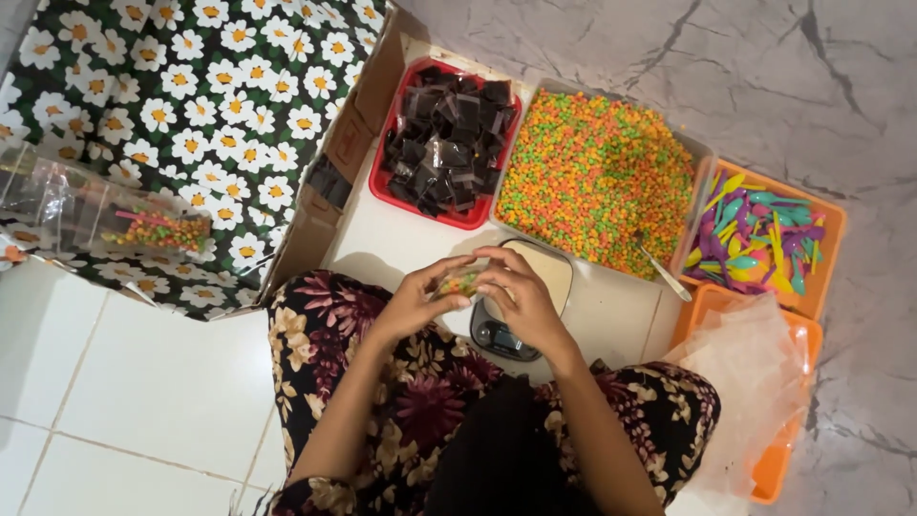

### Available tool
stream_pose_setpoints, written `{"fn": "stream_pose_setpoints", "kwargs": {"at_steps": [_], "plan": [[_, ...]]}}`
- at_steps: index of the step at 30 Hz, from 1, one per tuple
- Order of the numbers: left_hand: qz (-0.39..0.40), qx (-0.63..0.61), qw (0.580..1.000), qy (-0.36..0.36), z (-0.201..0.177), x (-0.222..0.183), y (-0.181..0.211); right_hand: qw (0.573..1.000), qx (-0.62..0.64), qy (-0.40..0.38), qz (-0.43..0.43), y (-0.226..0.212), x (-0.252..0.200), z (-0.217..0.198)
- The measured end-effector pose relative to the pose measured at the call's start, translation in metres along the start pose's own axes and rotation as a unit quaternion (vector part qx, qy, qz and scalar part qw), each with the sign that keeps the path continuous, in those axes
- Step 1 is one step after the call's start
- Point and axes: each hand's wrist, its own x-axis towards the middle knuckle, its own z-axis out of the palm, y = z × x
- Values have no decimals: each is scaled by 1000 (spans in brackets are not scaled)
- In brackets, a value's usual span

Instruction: Packaging small colorful beads into plastic bags by scooping, weighing on a digital scale, and sealing.

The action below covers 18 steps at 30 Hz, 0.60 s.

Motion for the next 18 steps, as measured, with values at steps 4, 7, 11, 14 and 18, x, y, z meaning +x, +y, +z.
{"fn": "stream_pose_setpoints", "kwargs": {"at_steps": [4, 7, 11, 14, 18], "plan": [[-39, -52, 996, -61, -10, 7, -13, 999, -7, -32, -5, -5, 16, 8], [-26, -97, 993, -60, -11, 12, -26, 998, -5, -63, -5, -4, 32, 6], [-40, -52, 994, 90, -18, 23, -45, 997, 58, -16, 46, 56, 48, 13], [-49, -21, 976, 209, -29, 28, -37, 994, 35, 54, 92, 106, 58, 12], [-54, 23, 955, 290, -37, 36, -26, 980, -91, 86, 152, 137, 72, 19]]}}
